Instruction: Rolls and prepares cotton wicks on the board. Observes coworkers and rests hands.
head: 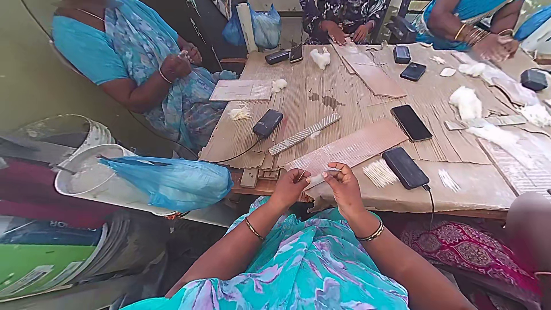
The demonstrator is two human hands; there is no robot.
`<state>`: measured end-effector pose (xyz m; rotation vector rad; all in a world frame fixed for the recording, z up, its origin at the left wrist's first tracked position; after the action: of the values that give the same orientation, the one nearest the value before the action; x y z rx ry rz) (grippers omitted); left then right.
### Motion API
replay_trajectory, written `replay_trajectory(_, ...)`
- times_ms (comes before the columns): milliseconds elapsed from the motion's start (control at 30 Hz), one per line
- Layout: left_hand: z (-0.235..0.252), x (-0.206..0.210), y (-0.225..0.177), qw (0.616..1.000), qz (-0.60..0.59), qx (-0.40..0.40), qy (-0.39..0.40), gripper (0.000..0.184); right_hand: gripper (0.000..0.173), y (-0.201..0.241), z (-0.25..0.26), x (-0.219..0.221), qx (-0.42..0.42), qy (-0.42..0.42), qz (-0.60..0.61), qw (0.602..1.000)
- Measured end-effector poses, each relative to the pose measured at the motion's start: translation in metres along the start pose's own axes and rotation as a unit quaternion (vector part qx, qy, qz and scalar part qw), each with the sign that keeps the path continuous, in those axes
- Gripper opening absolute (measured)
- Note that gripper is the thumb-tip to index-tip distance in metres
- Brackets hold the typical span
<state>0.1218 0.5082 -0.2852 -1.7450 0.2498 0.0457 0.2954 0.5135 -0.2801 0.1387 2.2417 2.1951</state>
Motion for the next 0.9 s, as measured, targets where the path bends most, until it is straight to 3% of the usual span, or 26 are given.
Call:
replay_trajectory(133,0.018,-0.03,0.022,0.994,0.097,-0.033,-0.04,0.022,0.036,-0.016,0.023,0.028,-0.002,0.016,-0.142,0.99)
replay_trajectory(267,0.025,-0.047,0.035,0.971,0.227,-0.078,-0.013,0.038,0.036,-0.026,0.038,0.047,-0.01,0.025,-0.307,0.951)
replay_trajectory(400,0.018,-0.052,0.038,0.964,0.264,-0.036,-0.009,0.038,0.032,-0.028,0.044,0.043,-0.004,-0.006,-0.404,0.915)
replay_trajectory(533,0.016,-0.044,0.042,0.969,0.247,-0.019,0.018,0.03,0.033,-0.035,0.049,0.034,-0.007,-0.03,-0.445,0.895)
replay_trajectory(733,0.023,-0.032,0.043,0.959,0.275,-0.038,0.057,0.028,0.052,-0.034,0.055,0.023,-0.037,-0.038,-0.437,0.898)
replay_trajectory(900,0.027,-0.031,0.044,0.956,0.287,-0.036,0.051,0.027,0.04,-0.02,0.063,0.013,-0.083,-0.039,-0.42,0.903)
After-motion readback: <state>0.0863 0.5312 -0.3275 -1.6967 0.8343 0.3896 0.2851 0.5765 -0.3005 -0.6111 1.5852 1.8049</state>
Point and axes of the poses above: each hand's wrist, its own z-axis towards the middle knuckle, its own x-axis out of the palm, y = z × x, the point moved 9 cm from there along z, towards the middle knuckle, and after that the axes turned 2 degrees about y, right-handed, at the moved point
